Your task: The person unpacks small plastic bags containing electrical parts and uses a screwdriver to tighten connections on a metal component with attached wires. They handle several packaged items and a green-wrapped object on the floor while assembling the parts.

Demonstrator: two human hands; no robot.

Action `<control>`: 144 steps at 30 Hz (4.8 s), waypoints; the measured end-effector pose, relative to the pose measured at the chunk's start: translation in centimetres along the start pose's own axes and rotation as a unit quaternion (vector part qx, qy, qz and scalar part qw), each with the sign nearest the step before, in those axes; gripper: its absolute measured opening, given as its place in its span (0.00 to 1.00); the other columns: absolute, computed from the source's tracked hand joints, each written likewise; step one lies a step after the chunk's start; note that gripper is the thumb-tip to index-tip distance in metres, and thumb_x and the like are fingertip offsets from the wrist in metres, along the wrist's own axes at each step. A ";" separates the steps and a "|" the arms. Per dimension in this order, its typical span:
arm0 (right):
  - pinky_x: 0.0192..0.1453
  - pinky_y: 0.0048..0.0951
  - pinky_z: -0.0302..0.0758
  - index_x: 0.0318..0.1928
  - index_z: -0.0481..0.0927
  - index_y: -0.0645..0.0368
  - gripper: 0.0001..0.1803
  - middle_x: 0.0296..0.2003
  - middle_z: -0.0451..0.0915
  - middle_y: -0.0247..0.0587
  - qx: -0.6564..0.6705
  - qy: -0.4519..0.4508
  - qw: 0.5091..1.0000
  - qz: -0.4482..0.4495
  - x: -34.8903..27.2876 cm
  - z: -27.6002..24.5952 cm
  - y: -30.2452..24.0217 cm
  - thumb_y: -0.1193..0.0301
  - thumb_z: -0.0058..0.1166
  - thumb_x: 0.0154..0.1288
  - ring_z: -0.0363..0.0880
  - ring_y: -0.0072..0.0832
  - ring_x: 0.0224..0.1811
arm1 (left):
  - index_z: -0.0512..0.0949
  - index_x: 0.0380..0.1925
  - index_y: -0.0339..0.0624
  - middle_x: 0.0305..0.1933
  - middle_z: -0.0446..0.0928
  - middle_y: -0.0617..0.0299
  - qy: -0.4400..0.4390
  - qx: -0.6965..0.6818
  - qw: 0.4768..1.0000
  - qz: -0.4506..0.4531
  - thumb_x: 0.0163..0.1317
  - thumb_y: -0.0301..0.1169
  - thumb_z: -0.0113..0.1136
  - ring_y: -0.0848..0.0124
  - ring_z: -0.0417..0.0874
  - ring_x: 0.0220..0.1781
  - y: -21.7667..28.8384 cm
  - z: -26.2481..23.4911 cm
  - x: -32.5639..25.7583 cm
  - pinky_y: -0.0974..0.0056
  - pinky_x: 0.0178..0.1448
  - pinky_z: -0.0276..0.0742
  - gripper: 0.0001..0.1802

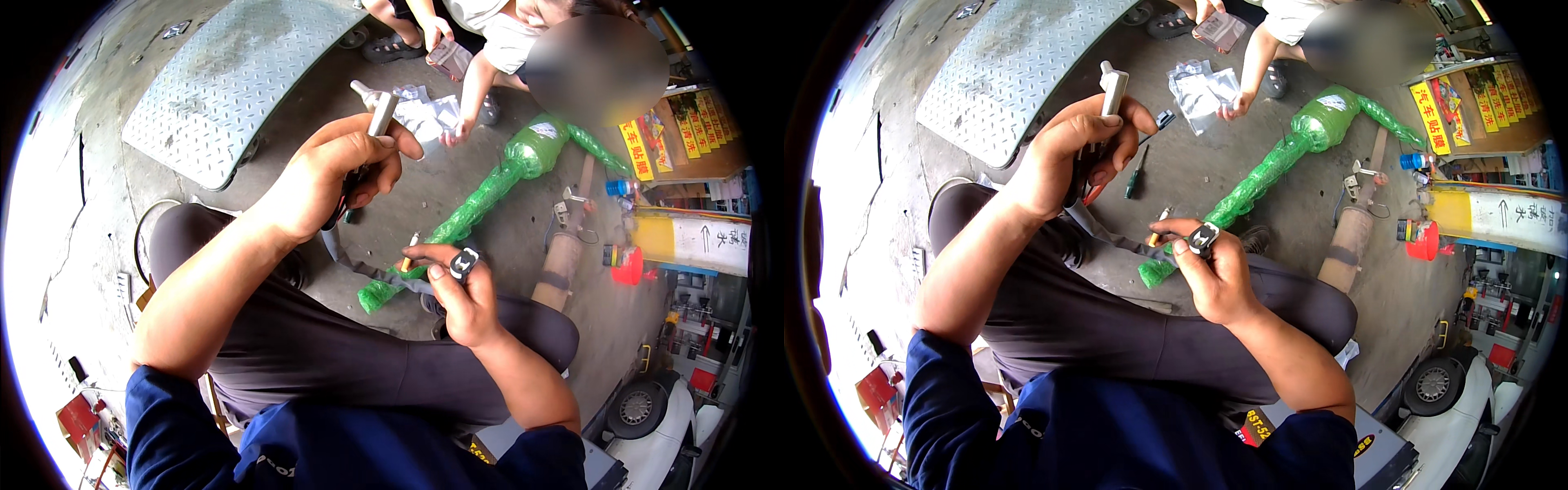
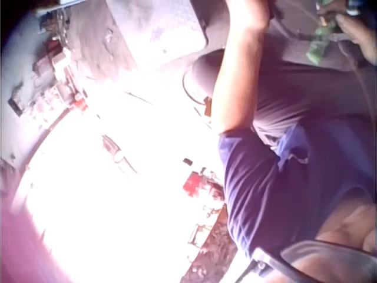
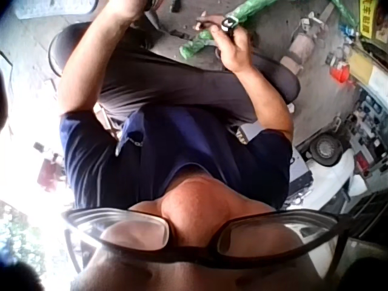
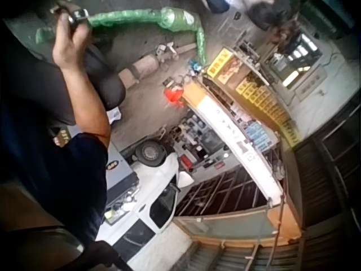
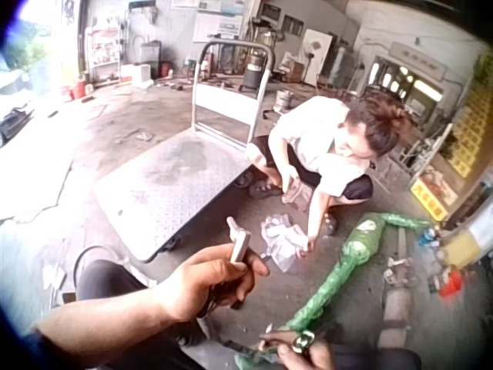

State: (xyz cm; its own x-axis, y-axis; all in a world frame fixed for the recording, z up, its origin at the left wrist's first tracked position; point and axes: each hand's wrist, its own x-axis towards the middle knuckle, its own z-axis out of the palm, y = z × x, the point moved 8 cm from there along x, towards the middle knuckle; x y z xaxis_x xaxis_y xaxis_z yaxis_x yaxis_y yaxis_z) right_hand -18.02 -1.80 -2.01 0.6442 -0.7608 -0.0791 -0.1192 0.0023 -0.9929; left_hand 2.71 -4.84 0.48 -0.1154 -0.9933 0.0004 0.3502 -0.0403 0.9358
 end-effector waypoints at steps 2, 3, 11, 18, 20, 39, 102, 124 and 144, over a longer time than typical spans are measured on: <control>0.54 0.34 0.81 0.60 0.85 0.69 0.16 0.46 0.90 0.48 -0.069 -0.031 0.995 -0.068 -0.2 -0.2 -0.8 0.73 0.52 0.81 0.88 0.31 0.47 | 0.80 0.56 0.34 0.31 0.78 0.63 -0.011 0.012 1.000 -0.017 0.78 0.39 0.48 0.80 0.70 0.24 -0.2 0.6 0.0 0.73 0.27 0.65 0.21; 0.54 0.34 0.81 0.59 0.85 0.69 0.16 0.46 0.90 0.48 -0.069 -0.034 0.995 -0.060 -0.3 0.0 -1.5 0.72 0.51 0.81 0.88 0.32 0.47 | 0.80 0.56 0.35 0.31 0.78 0.63 -0.012 0.032 0.999 -0.028 0.78 0.39 0.51 0.81 0.71 0.24 -0.4 0.9 -0.1 0.73 0.27 0.65 0.20; 0.56 0.32 0.80 0.60 0.84 0.70 0.17 0.48 0.89 0.50 -0.006 0.045 0.998 -0.038 -0.7 -1.7 -1.1 0.72 0.49 0.83 0.87 0.31 0.51 | 0.84 0.57 0.40 0.30 0.79 0.69 -0.082 0.078 0.988 -0.106 0.77 0.34 0.64 0.82 0.73 0.28 -2.2 3.5 -1.1 0.73 0.32 0.68 0.15; 0.32 0.19 0.62 0.65 0.81 0.71 0.21 0.22 0.71 0.25 0.099 0.123 0.987 0.009 -0.8 -4.2 -0.6 0.71 0.43 0.85 0.60 0.11 0.23 | 0.85 0.53 0.37 0.32 0.78 0.70 -0.071 0.120 0.987 -0.073 0.79 0.35 0.63 0.82 0.73 0.32 -2.8 3.6 -0.8 0.72 0.36 0.69 0.13; 0.29 0.19 0.62 0.65 0.79 0.73 0.22 0.30 0.76 0.36 0.103 0.137 0.985 -0.004 -1.1 -4.9 -0.9 0.70 0.41 0.84 0.60 0.11 0.21 | 0.84 0.49 0.37 0.31 0.77 0.71 -0.061 0.157 0.985 0.024 0.79 0.35 0.63 0.82 0.71 0.33 -2.7 3.3 -0.5 0.70 0.37 0.68 0.12; 0.30 0.20 0.66 0.68 0.75 0.73 0.25 0.55 0.88 0.62 0.161 0.222 0.961 -0.031 -1.4 -8.1 -1.7 0.67 0.36 0.87 0.63 0.13 0.21 | 0.79 0.32 0.50 0.32 0.73 0.67 -0.071 0.729 0.628 0.264 0.64 0.54 0.72 0.67 0.83 0.35 -1.7 10.0 -3.7 0.61 0.39 0.76 0.21; 0.28 0.18 0.70 0.69 0.71 0.76 0.28 0.44 0.87 0.64 0.016 0.186 0.977 -0.099 -0.1 -5.7 -2.3 0.63 0.31 0.88 0.77 0.21 0.23 | 0.83 0.28 0.42 0.30 0.73 0.67 -0.045 0.735 0.592 0.327 0.50 0.36 0.69 0.69 0.77 0.35 -2.7 11.1 -6.5 0.64 0.40 0.71 0.10; 0.27 0.20 0.71 0.68 0.72 0.76 0.28 0.51 0.86 0.67 0.046 0.149 0.985 -0.075 -0.4 -5.8 -1.6 0.63 0.32 0.88 0.79 0.22 0.22 | 0.81 0.31 0.44 0.32 0.75 0.63 -0.141 0.634 0.717 0.252 0.53 0.45 0.71 0.64 0.81 0.38 -3.4 10.8 -5.6 0.59 0.47 0.76 0.17; 0.27 0.20 0.70 0.69 0.73 0.73 0.27 0.52 0.86 0.68 0.083 0.145 0.986 -0.015 0.1 -5.8 -0.5 0.63 0.33 0.89 0.78 0.22 0.21 | 0.80 0.32 0.44 0.32 0.76 0.62 -0.168 0.591 0.752 0.236 0.58 0.50 0.74 0.62 0.83 0.36 -3.6 10.1 -5.2 0.56 0.44 0.78 0.22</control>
State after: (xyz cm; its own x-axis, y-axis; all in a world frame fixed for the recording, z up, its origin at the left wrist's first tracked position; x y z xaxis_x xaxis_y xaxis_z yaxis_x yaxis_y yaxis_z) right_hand -22.27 -5.68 -0.97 0.3994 -0.9157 -0.0439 0.0377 0.0643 -0.9972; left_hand -7.33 1.55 0.62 -0.5365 -0.7752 0.3337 -0.6233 0.6305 0.4626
